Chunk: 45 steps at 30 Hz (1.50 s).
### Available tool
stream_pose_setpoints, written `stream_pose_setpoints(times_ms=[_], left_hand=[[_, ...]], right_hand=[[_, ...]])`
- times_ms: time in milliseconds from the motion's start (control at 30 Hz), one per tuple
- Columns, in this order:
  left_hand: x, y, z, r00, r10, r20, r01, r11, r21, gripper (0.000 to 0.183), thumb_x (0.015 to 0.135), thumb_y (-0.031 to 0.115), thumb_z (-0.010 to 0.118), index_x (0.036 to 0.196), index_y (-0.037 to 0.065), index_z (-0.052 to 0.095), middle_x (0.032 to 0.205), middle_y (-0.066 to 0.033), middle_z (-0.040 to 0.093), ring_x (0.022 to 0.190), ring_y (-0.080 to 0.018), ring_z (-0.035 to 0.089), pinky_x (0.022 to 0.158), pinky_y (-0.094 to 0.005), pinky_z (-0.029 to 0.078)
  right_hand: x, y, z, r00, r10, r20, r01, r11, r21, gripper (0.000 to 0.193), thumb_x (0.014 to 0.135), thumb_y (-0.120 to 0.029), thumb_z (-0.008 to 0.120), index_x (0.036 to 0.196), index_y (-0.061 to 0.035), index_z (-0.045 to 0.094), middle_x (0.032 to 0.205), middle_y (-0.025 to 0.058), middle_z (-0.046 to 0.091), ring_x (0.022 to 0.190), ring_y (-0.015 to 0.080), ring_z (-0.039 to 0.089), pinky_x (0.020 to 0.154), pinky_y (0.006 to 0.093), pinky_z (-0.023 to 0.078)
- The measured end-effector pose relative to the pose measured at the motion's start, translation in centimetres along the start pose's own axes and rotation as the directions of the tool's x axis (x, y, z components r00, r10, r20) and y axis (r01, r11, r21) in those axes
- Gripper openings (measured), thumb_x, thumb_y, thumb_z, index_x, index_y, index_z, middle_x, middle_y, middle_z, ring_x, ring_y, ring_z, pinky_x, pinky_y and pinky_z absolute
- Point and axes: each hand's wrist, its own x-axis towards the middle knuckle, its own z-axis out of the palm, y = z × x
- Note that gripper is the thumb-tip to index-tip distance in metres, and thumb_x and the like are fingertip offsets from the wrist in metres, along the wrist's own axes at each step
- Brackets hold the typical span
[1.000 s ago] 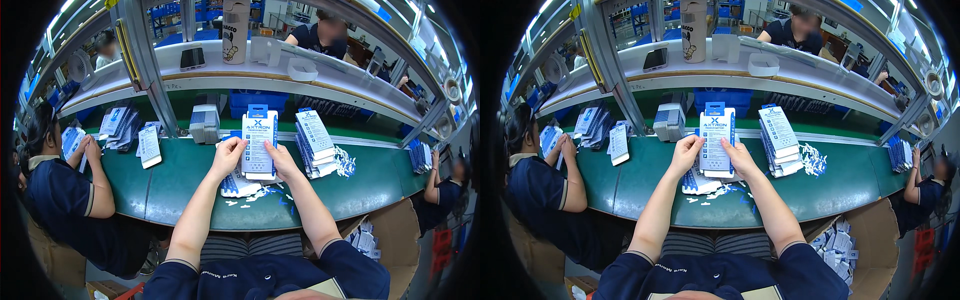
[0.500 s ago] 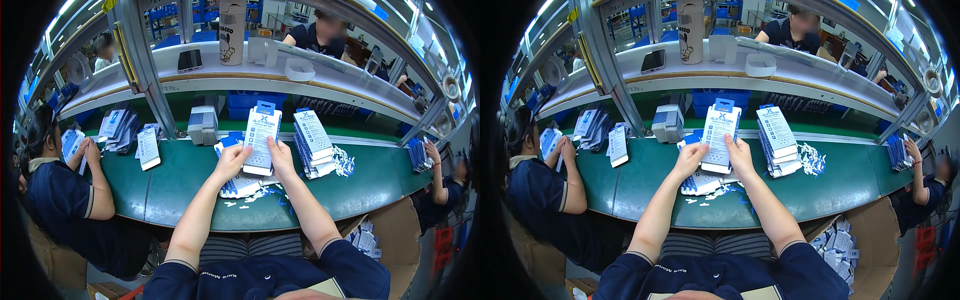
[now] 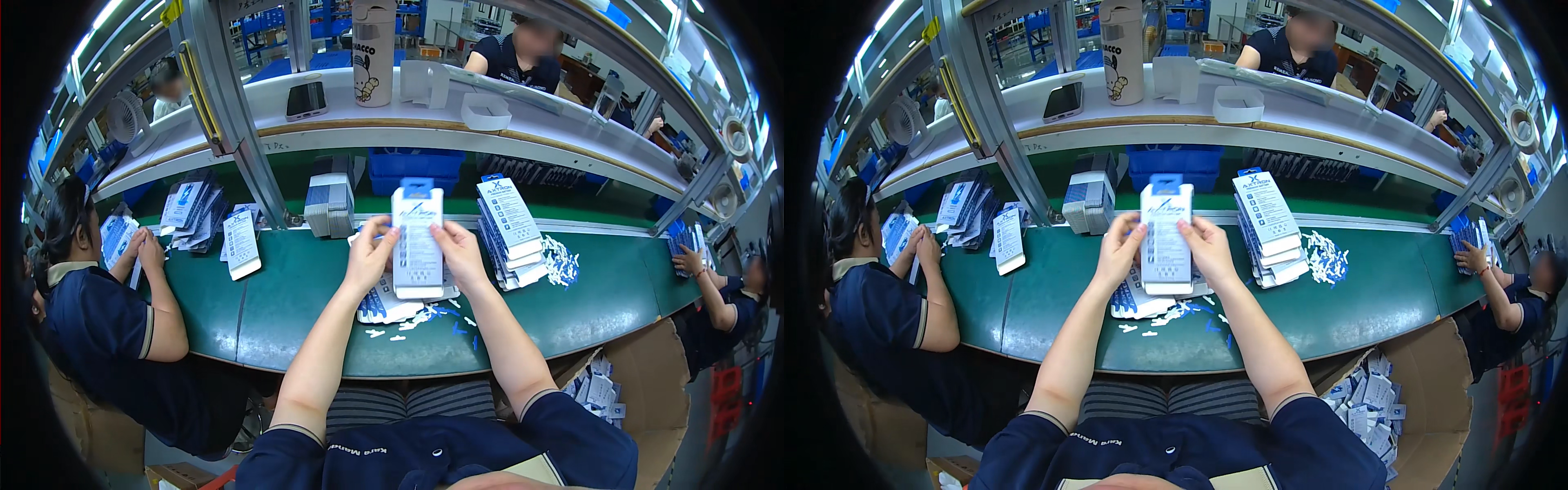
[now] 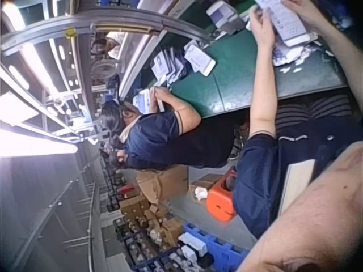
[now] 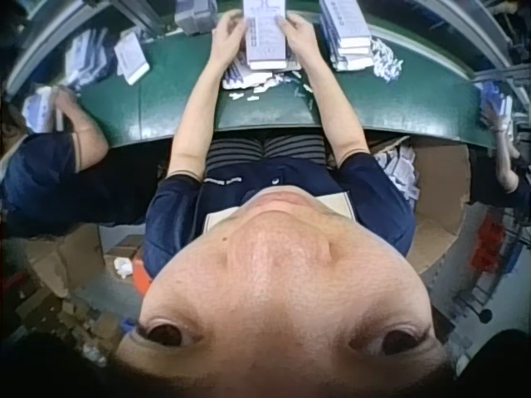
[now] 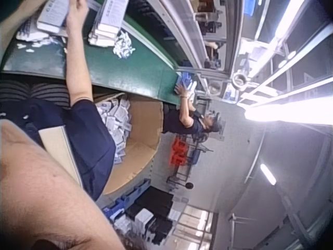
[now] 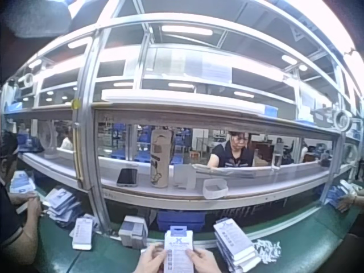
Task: The person assembles small white and blue product boxes at a factory workstation. They fold the cardboard flaps, insert small blue plastic components into the boxes, and stack the finished units. The person also moves stacks of boxes between the table and a cardboard bin.
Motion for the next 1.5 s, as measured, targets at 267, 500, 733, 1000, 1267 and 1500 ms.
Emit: stream_pose_setpoints(times_ms=[267, 500, 733, 1000, 1267, 1500], left_hand=[[1.3, -2.3, -1.3, 0.989, 0.083, -0.122, -0.082, 0.997, 0.012, 0.026, 0.091, 0.009, 0.063, 0.114, 0.0, 0.054, 0.094, -0.0073, 0.062, 0.073, -0.0094, 0.063, 0.06, -0.0198, 0.047], [0.9, -2.1, -0.6, 0.996, 0.077, -0.048, -0.073, 0.994, 0.085, 0.016, 0.09, 0.005, 0.063, 0.102, 0.0, 0.055, 0.105, -0.0055, 0.052, 0.077, -0.0105, 0.063, 0.063, -0.0221, 0.048], [0.9, -2.5, -0.8, 0.986, 0.148, 0.073, -0.154, 0.985, 0.079, 0.017, 0.089, 0.004, 0.063, 0.103, 0.002, 0.053, 0.114, -0.0055, 0.046, 0.089, -0.0113, 0.058, 0.07, -0.0228, 0.048], [0.1, -0.8, 0.0, 0.961, 0.273, 0.049, -0.272, 0.892, 0.362, 0.039, 0.082, 0.003, 0.067, 0.12, 0.004, 0.054, 0.11, -0.0071, 0.055, 0.1, -0.0188, 0.055, 0.089, -0.0318, 0.045], [0.3, -2.6, -0.4, 0.972, 0.226, 0.059, -0.233, 0.934, 0.27, 0.05, 0.08, -0.001, 0.067, 0.128, 0.002, 0.055, 0.101, -0.0073, 0.058, 0.097, -0.0161, 0.055, 0.092, -0.0306, 0.042], [0.1, -1.0, -0.1, 0.979, 0.193, 0.068, -0.204, 0.919, 0.337, 0.041, 0.078, -0.003, 0.067, 0.118, 0.0, 0.062, 0.089, -0.0047, 0.058, 0.092, -0.0168, 0.055, 0.09, -0.0308, 0.043]], right_hand=[[0.0, 1.5, 0.0, 0.999, -0.031, 0.017, 0.036, 0.905, -0.423, 0.038, 0.086, -0.018, 0.07, 0.119, -0.0002, 0.061, 0.098, 0.0097, 0.067, 0.09, 0.0143, 0.063, 0.076, 0.0271, 0.052], [0.0, 0.9, -0.1, 0.942, -0.332, 0.043, 0.308, 0.811, -0.498, 0.038, 0.084, -0.01, 0.067, 0.12, -0.0059, 0.059, 0.106, 0.01, 0.065, 0.102, 0.0208, 0.062, 0.087, 0.0344, 0.047], [-0.1, 0.9, 0.3, 0.935, -0.346, 0.081, 0.339, 0.8, -0.495, 0.034, 0.083, -0.007, 0.066, 0.117, -0.0043, 0.062, 0.103, 0.0101, 0.063, 0.097, 0.0201, 0.061, 0.087, 0.0317, 0.046], [0.1, 1.6, -0.4, 0.951, -0.302, 0.057, 0.291, 0.823, -0.487, 0.035, 0.083, -0.001, 0.065, 0.118, -0.0035, 0.064, 0.104, 0.0095, 0.062, 0.097, 0.0185, 0.06, 0.087, 0.0283, 0.047], [0.0, 1.2, 0.0, 0.981, -0.178, 0.072, 0.192, 0.897, -0.399, 0.035, 0.084, -0.004, 0.065, 0.119, -0.0041, 0.064, 0.094, 0.0057, 0.059, 0.094, 0.0156, 0.058, 0.083, 0.029, 0.048], [-0.2, 1.3, 0.1, 0.923, -0.361, 0.132, 0.367, 0.726, -0.581, 0.031, 0.081, -0.005, 0.067, 0.112, -0.0041, 0.067, 0.089, 0.0088, 0.063, 0.093, 0.0233, 0.058, 0.086, 0.0336, 0.046]])
